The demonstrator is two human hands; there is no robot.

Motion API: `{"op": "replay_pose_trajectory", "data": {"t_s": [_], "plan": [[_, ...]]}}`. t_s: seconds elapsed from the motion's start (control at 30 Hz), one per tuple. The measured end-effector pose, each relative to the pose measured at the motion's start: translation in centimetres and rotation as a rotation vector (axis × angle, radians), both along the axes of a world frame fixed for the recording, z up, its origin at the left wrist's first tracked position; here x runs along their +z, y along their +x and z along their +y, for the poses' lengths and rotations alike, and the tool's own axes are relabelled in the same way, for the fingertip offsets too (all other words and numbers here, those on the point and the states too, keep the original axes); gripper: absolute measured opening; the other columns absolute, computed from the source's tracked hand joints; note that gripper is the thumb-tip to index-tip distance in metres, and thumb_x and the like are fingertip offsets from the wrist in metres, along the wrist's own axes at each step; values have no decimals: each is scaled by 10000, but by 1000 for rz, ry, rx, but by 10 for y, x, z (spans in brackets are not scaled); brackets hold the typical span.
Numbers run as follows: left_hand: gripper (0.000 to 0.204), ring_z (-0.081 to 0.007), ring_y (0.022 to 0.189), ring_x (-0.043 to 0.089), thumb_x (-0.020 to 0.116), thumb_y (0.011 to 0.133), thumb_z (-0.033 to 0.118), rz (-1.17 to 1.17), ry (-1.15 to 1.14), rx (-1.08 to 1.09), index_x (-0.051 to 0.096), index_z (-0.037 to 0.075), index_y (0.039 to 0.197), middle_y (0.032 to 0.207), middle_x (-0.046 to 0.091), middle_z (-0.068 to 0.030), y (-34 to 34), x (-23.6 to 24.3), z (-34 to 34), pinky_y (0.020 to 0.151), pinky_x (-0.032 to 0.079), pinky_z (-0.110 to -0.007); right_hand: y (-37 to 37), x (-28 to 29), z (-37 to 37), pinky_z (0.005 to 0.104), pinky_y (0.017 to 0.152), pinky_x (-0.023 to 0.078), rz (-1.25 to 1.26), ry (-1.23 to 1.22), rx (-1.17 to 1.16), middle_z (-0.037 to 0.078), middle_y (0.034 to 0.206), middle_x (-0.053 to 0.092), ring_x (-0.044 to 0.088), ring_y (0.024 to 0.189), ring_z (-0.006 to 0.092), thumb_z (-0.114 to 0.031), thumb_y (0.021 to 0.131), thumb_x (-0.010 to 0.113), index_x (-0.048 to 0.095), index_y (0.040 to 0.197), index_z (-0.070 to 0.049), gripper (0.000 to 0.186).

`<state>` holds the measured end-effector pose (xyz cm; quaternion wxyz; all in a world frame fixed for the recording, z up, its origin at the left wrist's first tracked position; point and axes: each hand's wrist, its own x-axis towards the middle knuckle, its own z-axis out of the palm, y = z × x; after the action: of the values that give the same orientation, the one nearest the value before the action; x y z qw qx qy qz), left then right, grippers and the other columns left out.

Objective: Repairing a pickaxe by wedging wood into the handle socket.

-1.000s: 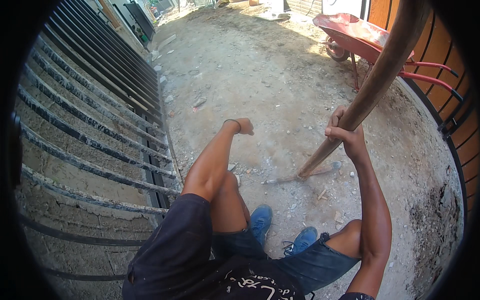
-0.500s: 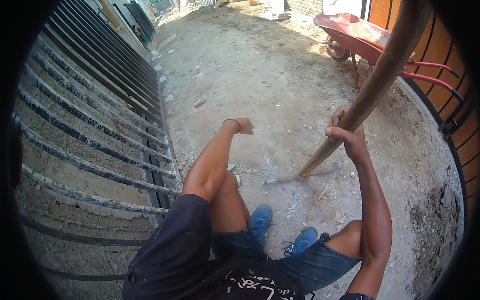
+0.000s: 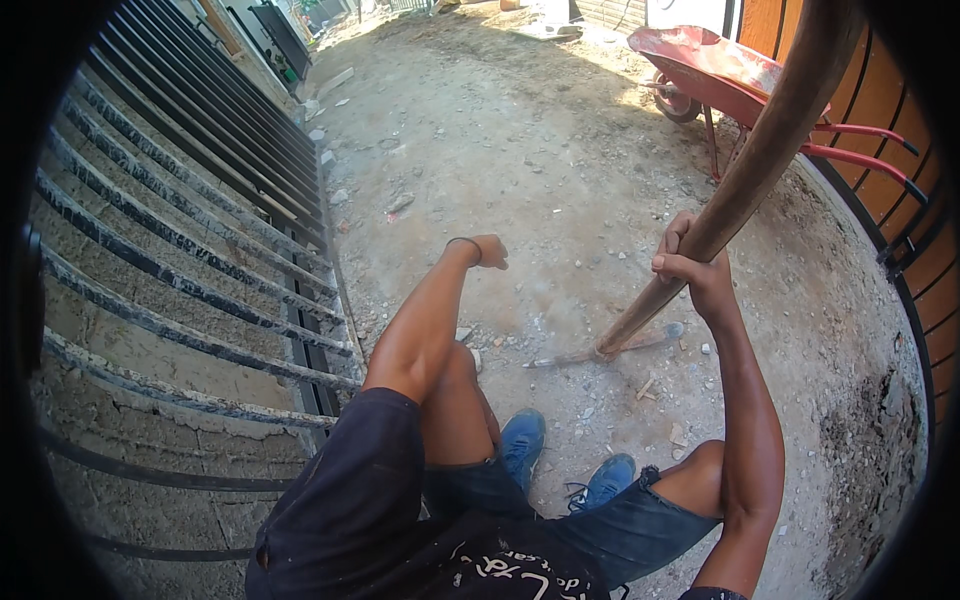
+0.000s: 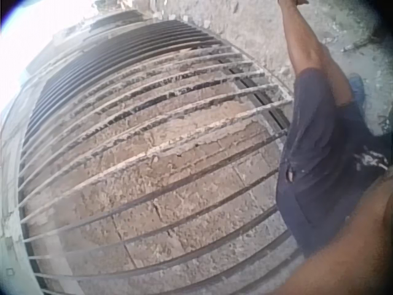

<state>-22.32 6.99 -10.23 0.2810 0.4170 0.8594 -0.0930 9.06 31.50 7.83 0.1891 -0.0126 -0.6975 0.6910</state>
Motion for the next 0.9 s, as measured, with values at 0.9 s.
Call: {"op": "replay_pose_trajectory", "data": {"t_s": [0.9], "plan": [[434,-307,1042,650,646,813,346,-11,38,55,688,10,1084,1131,679,-169,-15,-22,-3,881,510,-400,-1,0,-1,257,589,406,2,-9,9,22,653,513,506,590,117,-133,647,734,482,737,-89,271]]}}
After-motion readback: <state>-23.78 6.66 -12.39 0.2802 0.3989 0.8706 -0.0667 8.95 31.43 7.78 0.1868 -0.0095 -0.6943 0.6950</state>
